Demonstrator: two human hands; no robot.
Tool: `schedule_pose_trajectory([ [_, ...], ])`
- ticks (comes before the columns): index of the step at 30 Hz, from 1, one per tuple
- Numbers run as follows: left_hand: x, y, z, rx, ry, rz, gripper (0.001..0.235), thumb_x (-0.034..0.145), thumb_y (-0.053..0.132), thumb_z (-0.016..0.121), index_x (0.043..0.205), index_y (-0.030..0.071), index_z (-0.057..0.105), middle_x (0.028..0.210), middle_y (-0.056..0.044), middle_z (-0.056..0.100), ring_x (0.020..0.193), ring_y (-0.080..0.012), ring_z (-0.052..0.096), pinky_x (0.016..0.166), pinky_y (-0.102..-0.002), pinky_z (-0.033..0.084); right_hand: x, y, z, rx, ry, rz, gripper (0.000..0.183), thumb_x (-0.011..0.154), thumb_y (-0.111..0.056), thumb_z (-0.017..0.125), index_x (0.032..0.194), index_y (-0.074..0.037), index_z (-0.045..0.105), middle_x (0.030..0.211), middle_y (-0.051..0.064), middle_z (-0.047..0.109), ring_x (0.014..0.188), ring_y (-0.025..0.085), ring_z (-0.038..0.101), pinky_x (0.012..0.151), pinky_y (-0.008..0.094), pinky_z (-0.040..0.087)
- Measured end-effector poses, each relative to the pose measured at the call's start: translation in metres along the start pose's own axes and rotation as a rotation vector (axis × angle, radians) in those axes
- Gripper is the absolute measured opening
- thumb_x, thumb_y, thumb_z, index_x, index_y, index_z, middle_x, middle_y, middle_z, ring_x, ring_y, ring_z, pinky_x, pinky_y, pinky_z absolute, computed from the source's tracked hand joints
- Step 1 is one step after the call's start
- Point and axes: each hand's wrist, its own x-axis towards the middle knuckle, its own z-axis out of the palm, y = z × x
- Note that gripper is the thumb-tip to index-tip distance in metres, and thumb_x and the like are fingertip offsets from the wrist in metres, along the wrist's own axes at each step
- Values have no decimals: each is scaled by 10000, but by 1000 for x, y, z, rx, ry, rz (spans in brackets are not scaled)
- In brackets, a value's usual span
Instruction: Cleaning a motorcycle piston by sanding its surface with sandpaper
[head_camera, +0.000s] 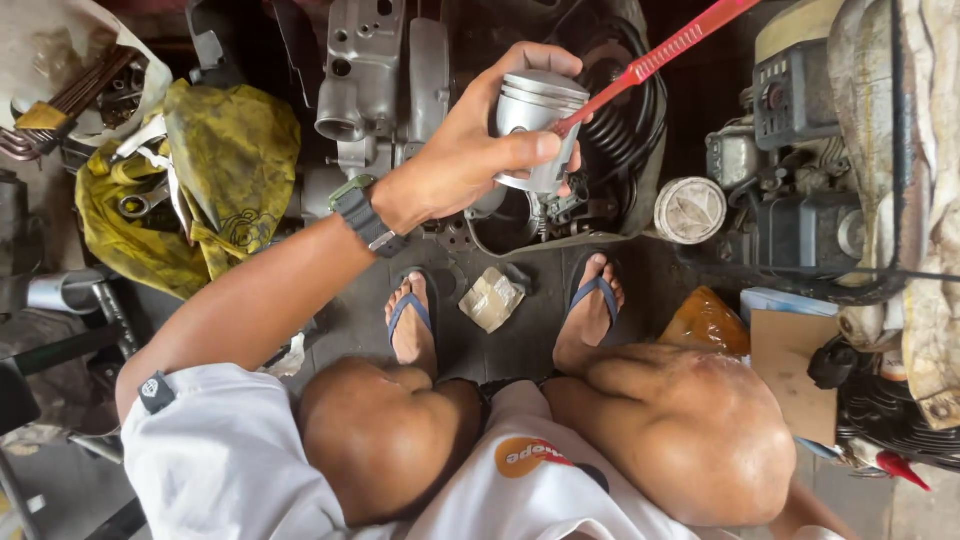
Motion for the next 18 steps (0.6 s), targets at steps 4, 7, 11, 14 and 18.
schedule_pose_trajectory([
  [4, -8, 5, -11, -55, 15, -77, 620, 900, 62, 793, 1405, 74, 435, 1114, -135, 634, 932, -245, 680, 798, -414, 641, 14, 16, -4, -101, 2, -604, 449, 826, -299, 641, 1258, -188, 691, 1099, -11, 711, 999, 254, 679, 801, 382, 541],
  [7, 4, 4, -13, -5, -3, -63, 591, 897, 75, 764, 1386, 76, 431, 1070, -132, 610, 889, -254, 691, 764, -423, 646, 18, 16, -18, -87, 91, -433, 304, 808, -313, 676, 1091, -255, 770, 1010, -79, 730, 870, 230, 674, 718, 386, 529],
  [11, 8, 5, -19, 27, 4, -153, 614, 879, 103, 760, 1388, 73, 419, 1044, -132, 661, 884, -237, 706, 688, -304, 577, 19, 19, -16, 1, -22, -190, 295, 777, -407, 696, 1041, -332, 804, 1034, -127, 765, 921, 202, 700, 735, 389, 551],
  [14, 6, 4, -22, 38, 36, -186, 597, 873, 82, 753, 1375, 71, 430, 1069, -124, 639, 896, -224, 698, 696, -312, 592, 19, 21, -13, 66, -59, -87, 250, 773, -447, 719, 961, -329, 834, 1104, -134, 783, 953, 186, 719, 735, 372, 562],
  [18, 0, -16, -26, -88, 43, -156, 570, 892, 23, 744, 1375, 54, 442, 1105, -144, 618, 914, -243, 685, 788, -395, 638, 17, 30, -16, 111, -88, -316, 227, 761, -337, 721, 963, -307, 819, 1192, -148, 757, 1081, 141, 693, 788, 335, 547],
])
